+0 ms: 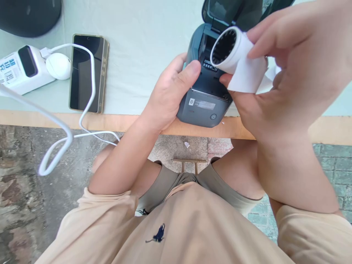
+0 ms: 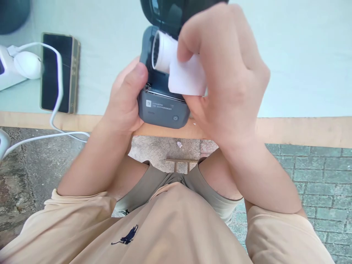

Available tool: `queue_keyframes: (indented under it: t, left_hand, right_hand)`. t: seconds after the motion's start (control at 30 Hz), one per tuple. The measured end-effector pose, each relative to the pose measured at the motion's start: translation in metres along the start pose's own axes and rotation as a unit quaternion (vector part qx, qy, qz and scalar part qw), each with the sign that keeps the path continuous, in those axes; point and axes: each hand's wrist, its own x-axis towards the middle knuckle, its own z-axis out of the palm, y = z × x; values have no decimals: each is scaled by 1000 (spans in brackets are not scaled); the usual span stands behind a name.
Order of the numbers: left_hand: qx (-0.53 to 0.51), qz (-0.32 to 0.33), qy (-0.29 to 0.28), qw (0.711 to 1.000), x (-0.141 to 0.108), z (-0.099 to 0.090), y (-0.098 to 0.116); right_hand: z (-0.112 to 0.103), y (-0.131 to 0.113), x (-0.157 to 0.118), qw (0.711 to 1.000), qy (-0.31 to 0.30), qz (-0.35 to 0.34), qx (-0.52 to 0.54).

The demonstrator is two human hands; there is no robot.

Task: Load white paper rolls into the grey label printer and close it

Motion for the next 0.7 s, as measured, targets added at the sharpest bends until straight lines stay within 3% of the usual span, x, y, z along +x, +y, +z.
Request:
queue_keyframes:
  t: [0.17, 0.37, 0.53, 0.7]
  left_hand:
    - [-31, 23, 13, 999, 1, -2, -2]
    - [-64, 35, -13, 997, 4, -9, -8]
    - [-49, 53, -37, 997, 5, -15, -11]
    - [-3, 71, -82, 994, 7, -22, -15]
  right_hand:
    - [5, 2, -1, 997, -16, -67, -30]
    - [7, 4, -10, 988, 75, -129, -52]
    - [14, 5, -18, 976, 30, -212, -26]
    - [12, 9, -22, 983, 22, -179, 29]
